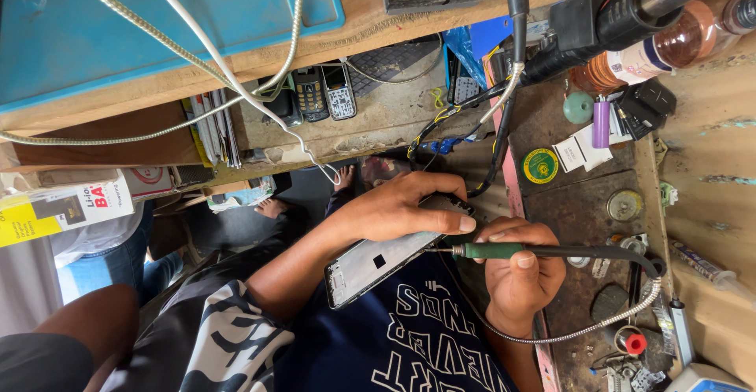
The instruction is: The person applies adhesive to the edge of a disassembled smartphone and then uses a soldering iron to work on the device's internal components. They hold the phone with one hand while manipulating the soldering iron with the other, focusing on specific areas along the frame.
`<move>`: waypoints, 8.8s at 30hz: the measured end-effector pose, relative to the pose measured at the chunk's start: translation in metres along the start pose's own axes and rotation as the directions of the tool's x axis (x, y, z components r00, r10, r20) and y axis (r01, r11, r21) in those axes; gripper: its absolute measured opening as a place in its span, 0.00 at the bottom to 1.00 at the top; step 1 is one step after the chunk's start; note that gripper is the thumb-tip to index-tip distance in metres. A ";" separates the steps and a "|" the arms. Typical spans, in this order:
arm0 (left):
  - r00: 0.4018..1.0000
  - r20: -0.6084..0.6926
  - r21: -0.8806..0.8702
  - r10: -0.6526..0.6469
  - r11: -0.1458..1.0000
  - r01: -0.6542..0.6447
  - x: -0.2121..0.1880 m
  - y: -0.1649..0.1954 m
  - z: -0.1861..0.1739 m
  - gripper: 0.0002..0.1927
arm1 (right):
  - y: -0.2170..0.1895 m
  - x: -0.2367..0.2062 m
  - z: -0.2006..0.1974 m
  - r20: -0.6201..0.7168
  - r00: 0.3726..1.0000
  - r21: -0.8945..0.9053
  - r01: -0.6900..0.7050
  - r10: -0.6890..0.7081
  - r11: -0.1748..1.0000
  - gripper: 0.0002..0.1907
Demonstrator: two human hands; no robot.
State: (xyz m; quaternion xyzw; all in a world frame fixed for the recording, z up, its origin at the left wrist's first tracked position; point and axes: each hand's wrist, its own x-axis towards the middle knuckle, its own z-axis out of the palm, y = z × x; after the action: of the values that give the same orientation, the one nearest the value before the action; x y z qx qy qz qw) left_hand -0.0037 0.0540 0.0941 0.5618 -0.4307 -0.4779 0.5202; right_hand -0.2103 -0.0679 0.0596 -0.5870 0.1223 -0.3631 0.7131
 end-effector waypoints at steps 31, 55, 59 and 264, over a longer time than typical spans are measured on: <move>1.000 -0.005 0.003 0.018 1.000 -0.018 0.000 0.003 0.001 0.24 | -0.001 0.000 0.001 0.002 1.000 0.028 -0.029 0.029 0.999 0.20; 1.000 -0.001 0.003 0.027 1.000 -0.027 -0.001 0.002 0.000 0.24 | 0.006 0.000 0.004 0.017 0.999 0.112 -0.053 0.051 0.992 0.21; 1.000 0.002 0.002 0.012 1.000 -0.012 -0.001 0.003 0.000 0.24 | 0.006 -0.001 0.002 0.024 0.998 0.125 -0.057 0.055 0.991 0.20; 1.000 -0.001 -0.014 0.016 1.000 -0.016 0.005 0.003 0.001 0.24 | 0.009 0.001 -0.002 0.002 0.997 0.137 -0.071 0.071 0.988 0.21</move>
State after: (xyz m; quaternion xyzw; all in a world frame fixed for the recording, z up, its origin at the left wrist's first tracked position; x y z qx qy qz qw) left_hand -0.0035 0.0483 0.0964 0.5548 -0.4315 -0.4763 0.5283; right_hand -0.2072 -0.0695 0.0514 -0.5314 0.1191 -0.3461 0.7640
